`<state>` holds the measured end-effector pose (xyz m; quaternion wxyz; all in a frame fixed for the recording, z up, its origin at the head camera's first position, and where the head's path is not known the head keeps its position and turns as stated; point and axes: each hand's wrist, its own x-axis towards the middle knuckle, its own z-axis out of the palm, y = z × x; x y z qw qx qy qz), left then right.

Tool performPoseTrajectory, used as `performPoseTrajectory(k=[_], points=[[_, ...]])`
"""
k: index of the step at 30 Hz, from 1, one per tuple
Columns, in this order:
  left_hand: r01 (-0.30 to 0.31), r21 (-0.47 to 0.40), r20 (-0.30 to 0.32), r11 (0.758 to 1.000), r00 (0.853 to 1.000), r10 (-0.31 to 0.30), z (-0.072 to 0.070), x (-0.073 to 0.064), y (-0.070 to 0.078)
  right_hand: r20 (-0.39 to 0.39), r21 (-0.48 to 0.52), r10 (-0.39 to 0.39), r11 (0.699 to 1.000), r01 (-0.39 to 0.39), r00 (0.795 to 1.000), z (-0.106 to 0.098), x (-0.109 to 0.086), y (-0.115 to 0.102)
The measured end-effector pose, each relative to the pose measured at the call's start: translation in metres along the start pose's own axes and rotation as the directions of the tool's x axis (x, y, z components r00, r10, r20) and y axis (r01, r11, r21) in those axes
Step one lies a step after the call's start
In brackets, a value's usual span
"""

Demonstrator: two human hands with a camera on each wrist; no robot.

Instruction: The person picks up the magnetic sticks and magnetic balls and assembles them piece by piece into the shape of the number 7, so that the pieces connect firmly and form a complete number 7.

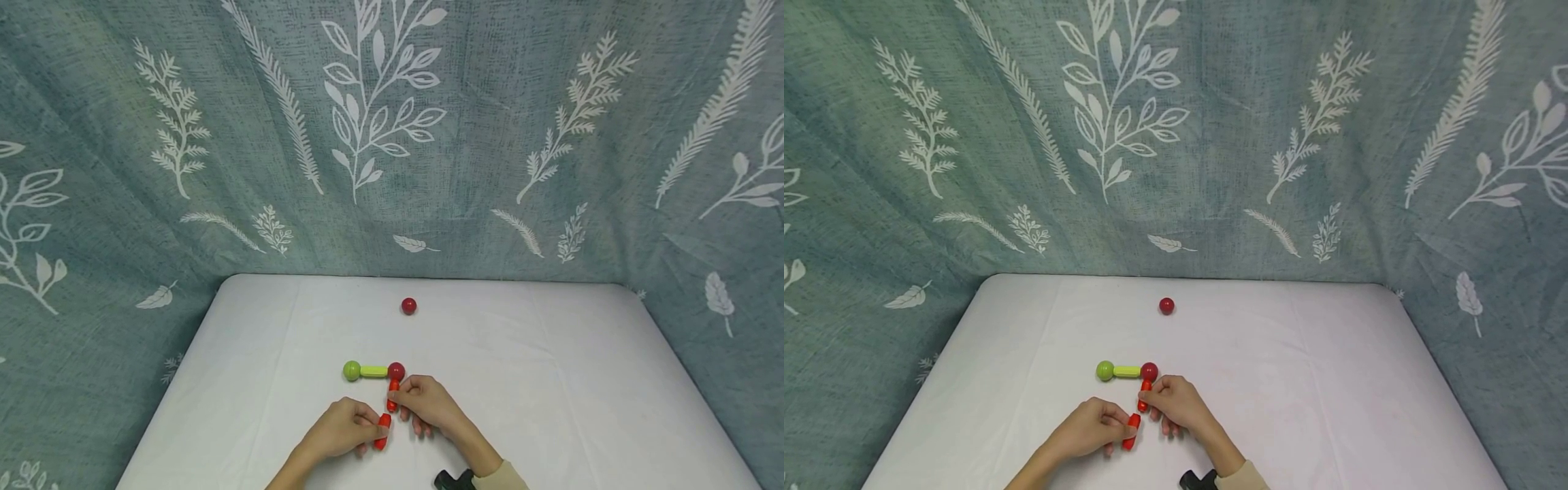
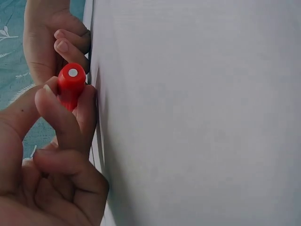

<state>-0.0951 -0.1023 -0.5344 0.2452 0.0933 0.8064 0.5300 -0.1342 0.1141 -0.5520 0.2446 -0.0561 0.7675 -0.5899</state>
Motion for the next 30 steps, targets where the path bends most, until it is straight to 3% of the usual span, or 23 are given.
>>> performPoseTrajectory(k=[11, 22, 27, 30], points=[[0.018, 0.009, -0.019, 1.000, 1.000, -0.017, 0.0020, 0.0058, 0.0007, -0.001, -0.007, -0.009, 1.000, 0.009, 1.000, 0.0006, 0.0012, -0.0013], [-0.001, 0.028, 0.005, 1.000, 1.000, 0.001, 0.0012, 0.0071, 0.0022, -0.003, -0.005, -0.006, 1.000, 0.006, 1.000, 0.0009, 0.0005, -0.0030], [-0.029, 0.108, -0.015, 0.994, 0.999, 0.031, -0.0026, 0.0037, 0.0038, -0.004, -0.001, -0.003, 1.000, 0.003, 1.000, 0.0007, 0.0002, -0.0026], [-0.050, 0.250, -0.063, 0.967, 0.996, 0.067, -0.0071, -0.0011, 0.0039, -0.004, 0.001, -0.004, 1.000, 0.004, 1.000, 0.0008, 0.0001, -0.0025]])
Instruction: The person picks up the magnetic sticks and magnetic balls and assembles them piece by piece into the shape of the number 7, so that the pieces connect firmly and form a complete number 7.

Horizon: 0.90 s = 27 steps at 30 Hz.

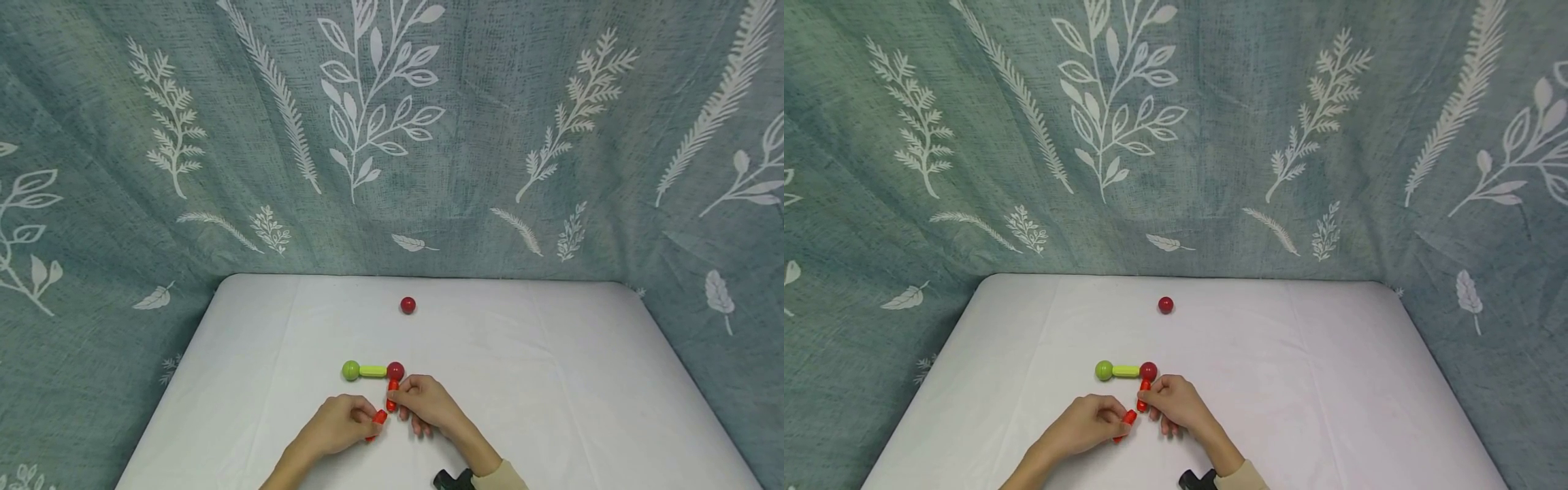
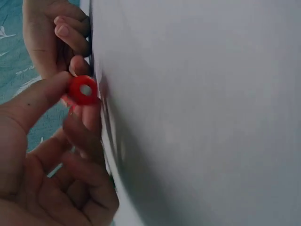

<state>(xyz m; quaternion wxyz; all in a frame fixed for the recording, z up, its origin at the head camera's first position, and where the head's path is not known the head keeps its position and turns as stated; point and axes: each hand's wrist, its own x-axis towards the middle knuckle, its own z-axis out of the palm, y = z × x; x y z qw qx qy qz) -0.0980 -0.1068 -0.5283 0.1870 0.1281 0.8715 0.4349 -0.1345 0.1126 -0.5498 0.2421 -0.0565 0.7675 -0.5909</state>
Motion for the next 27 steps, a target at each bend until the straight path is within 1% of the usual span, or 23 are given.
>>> performPoseTrajectory(k=[2, 4, 5, 7, 9, 12, 17, 22, 27], points=[[-0.010, 0.120, -0.048, 0.993, 0.999, 0.016, -0.003, -0.004, -0.001, 0.000, 0.000, 0.001, 1.000, -0.001, 1.000, 0.000, 0.000, 0.000], [-0.004, 0.221, -0.091, 0.975, 0.996, 0.024, -0.006, -0.007, -0.001, -0.001, -0.003, 0.000, 1.000, 0.000, 1.000, 0.000, 0.000, 0.000], [0.001, 0.252, -0.107, 0.968, 0.994, 0.027, -0.007, -0.008, -0.001, -0.002, -0.005, 0.001, 1.000, -0.001, 1.000, 0.000, 0.000, 0.000], [-0.001, 0.281, -0.125, 0.960, 0.992, 0.037, -0.008, -0.010, -0.001, -0.004, -0.006, 0.004, 1.000, -0.004, 1.000, 0.000, -0.001, 0.000], [-0.007, 0.289, -0.124, 0.957, 0.991, 0.044, -0.008, -0.010, -0.001, -0.003, -0.004, 0.005, 1.000, -0.005, 1.000, 0.000, -0.001, 0.000], [-0.019, 0.287, -0.105, 0.958, 0.993, 0.051, -0.008, -0.010, -0.003, 0.000, -0.001, 0.009, 1.000, -0.009, 1.000, 0.000, -0.001, 0.000], [-0.070, 0.268, -0.042, 0.961, 0.996, 0.084, -0.011, -0.009, -0.008, -0.004, -0.005, 0.000, 1.000, 0.000, 1.000, 0.001, -0.001, -0.001], [-0.132, 0.208, 0.007, 0.969, 0.991, 0.134, -0.015, -0.010, -0.013, -0.008, -0.005, 0.000, 1.000, 0.000, 1.000, 0.002, -0.001, 0.000], [-0.171, 0.197, 0.022, 0.965, 0.985, 0.170, -0.015, -0.010, -0.015, -0.006, -0.002, 0.005, 1.000, -0.005, 1.000, 0.001, -0.001, 0.001]])
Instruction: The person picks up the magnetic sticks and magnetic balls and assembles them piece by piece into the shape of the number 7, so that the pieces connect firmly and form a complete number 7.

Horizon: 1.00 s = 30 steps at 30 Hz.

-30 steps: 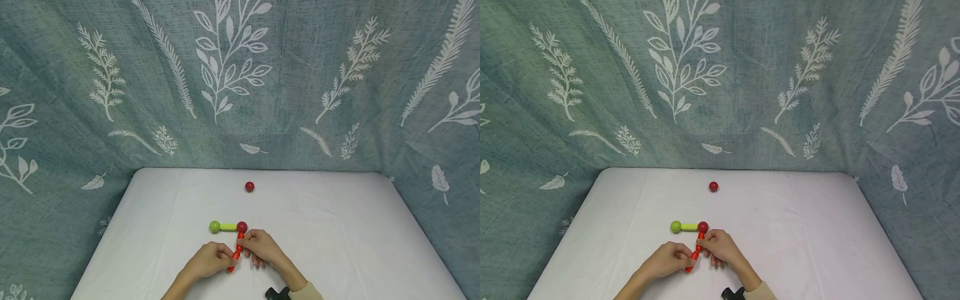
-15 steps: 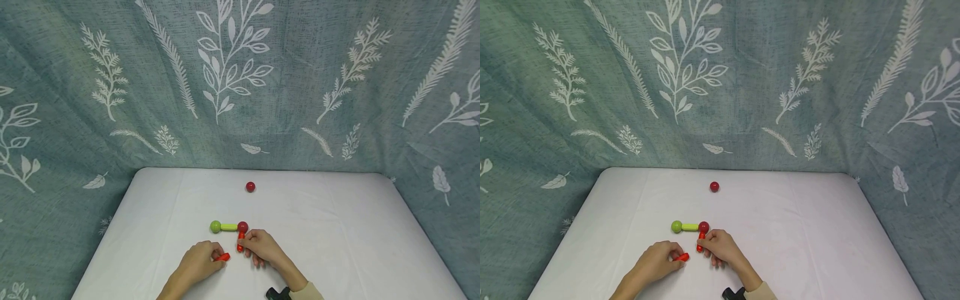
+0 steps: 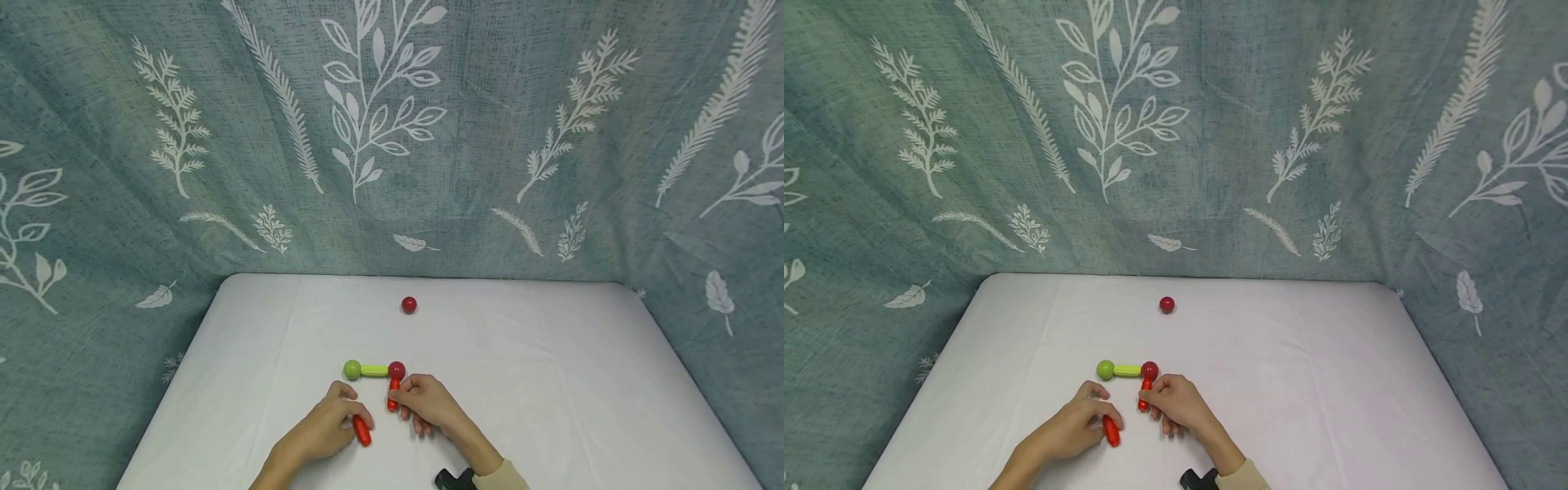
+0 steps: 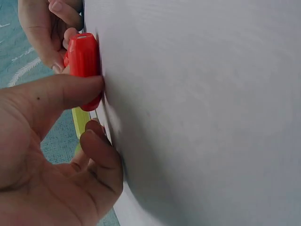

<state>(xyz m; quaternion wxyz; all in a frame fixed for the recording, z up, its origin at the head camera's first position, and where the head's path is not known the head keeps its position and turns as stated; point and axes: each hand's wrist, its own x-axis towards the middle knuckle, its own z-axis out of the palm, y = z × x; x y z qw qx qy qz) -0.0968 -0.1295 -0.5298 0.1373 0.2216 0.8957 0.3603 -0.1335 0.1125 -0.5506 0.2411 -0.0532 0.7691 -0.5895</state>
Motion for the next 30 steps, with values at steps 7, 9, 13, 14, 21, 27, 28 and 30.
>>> performPoseTrajectory(k=[7, 9, 13, 14, 21, 27, 28, 30], points=[[0.026, -0.043, 0.032, 0.999, 0.999, -0.024, -0.006, 0.000, -0.001, 0.006, -0.004, -0.005, 1.000, 0.005, 1.000, -0.001, 0.001, 0.001], [0.057, -0.059, 0.032, 0.997, 0.998, -0.055, -0.008, 0.000, -0.001, 0.007, -0.002, -0.005, 1.000, 0.005, 1.000, -0.001, 0.001, 0.000], [0.175, -0.098, 0.011, 0.980, 0.984, -0.175, -0.009, -0.002, 0.002, 0.007, 0.004, 0.002, 1.000, -0.002, 1.000, -0.001, 0.001, 0.001], [0.207, -0.099, 0.004, 0.973, 0.978, -0.207, -0.008, -0.002, 0.003, 0.006, 0.005, 0.002, 1.000, -0.002, 1.000, -0.001, 0.001, 0.001], [0.276, -0.035, -0.069, 0.961, 0.958, -0.278, 0.001, -0.003, 0.005, 0.006, 0.008, 0.002, 1.000, -0.002, 1.000, -0.001, 0.000, 0.001], [0.257, -0.022, -0.076, 0.966, 0.963, -0.257, 0.004, -0.001, 0.009, 0.006, 0.012, 0.000, 1.000, -0.001, 1.000, -0.001, 0.000, 0.001], [0.250, -0.023, -0.075, 0.968, 0.965, -0.251, 0.004, -0.001, 0.010, 0.006, 0.009, -0.001, 1.000, 0.001, 1.000, -0.001, 0.000, 0.001], [0.244, -0.032, -0.069, 0.969, 0.967, -0.246, 0.004, 0.000, 0.010, 0.004, 0.003, -0.004, 1.000, 0.004, 1.000, -0.001, 0.000, 0.001]])
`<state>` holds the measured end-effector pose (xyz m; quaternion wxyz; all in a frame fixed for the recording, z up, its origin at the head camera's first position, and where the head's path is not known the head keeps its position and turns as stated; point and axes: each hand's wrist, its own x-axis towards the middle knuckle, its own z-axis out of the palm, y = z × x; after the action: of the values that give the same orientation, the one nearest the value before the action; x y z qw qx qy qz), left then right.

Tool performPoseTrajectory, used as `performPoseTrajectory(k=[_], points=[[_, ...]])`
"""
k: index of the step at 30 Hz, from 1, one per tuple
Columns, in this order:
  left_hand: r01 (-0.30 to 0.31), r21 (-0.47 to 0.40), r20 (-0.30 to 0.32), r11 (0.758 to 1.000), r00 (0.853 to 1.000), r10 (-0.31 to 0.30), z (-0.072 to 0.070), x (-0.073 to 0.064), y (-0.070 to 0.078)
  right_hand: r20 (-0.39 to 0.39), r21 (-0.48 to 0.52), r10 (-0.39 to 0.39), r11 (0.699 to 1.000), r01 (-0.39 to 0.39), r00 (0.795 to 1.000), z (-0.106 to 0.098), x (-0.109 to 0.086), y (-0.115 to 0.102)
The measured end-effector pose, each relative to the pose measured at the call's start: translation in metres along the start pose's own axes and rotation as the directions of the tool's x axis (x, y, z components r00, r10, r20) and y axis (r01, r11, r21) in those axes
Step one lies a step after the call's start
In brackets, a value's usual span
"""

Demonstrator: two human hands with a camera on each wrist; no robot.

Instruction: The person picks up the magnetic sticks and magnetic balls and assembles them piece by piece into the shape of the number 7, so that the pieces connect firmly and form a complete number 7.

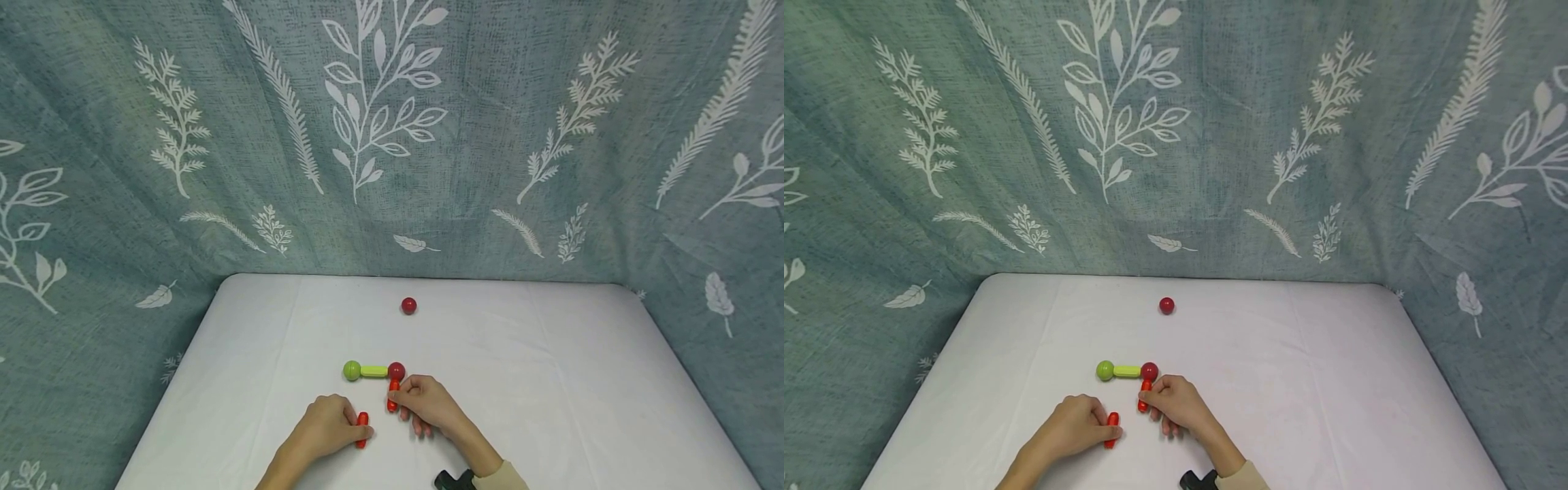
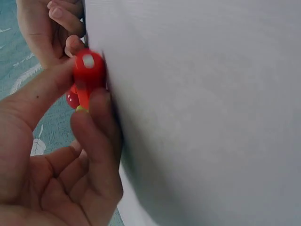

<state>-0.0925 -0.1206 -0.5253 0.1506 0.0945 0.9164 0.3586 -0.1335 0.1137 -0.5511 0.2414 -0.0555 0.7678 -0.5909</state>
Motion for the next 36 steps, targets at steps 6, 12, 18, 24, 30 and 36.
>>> performPoseTrajectory(k=[6, 12, 18, 24, 30, 36], points=[[0.001, -0.115, 0.059, 0.993, 0.998, 0.006, -0.003, 0.002, -0.001, -0.004, -0.010, -0.006, 1.000, 0.006, 1.000, 0.001, 0.000, 0.000], [0.038, -0.313, 0.158, 0.949, 0.987, 0.013, -0.005, 0.003, -0.004, -0.006, -0.010, -0.008, 1.000, 0.007, 1.000, 0.000, -0.001, 0.000], [0.064, -0.388, 0.212, 0.919, 0.977, 0.021, -0.002, 0.006, -0.006, -0.007, -0.006, -0.002, 1.000, 0.002, 1.000, 0.001, -0.001, -0.002], [0.059, -0.423, 0.232, 0.904, 0.972, 0.046, 0.004, 0.010, -0.005, -0.006, -0.007, -0.003, 1.000, 0.003, 1.000, 0.001, -0.002, -0.004], [0.075, -0.444, 0.252, 0.893, 0.967, 0.044, 0.009, 0.014, -0.002, -0.006, -0.011, 0.003, 1.000, -0.003, 1.000, 0.001, -0.001, -0.004], [0.076, -0.441, 0.262, 0.894, 0.964, 0.047, 0.010, 0.018, 0.002, -0.001, -0.014, -0.003, 1.000, 0.003, 1.000, 0.001, -0.001, -0.003]])
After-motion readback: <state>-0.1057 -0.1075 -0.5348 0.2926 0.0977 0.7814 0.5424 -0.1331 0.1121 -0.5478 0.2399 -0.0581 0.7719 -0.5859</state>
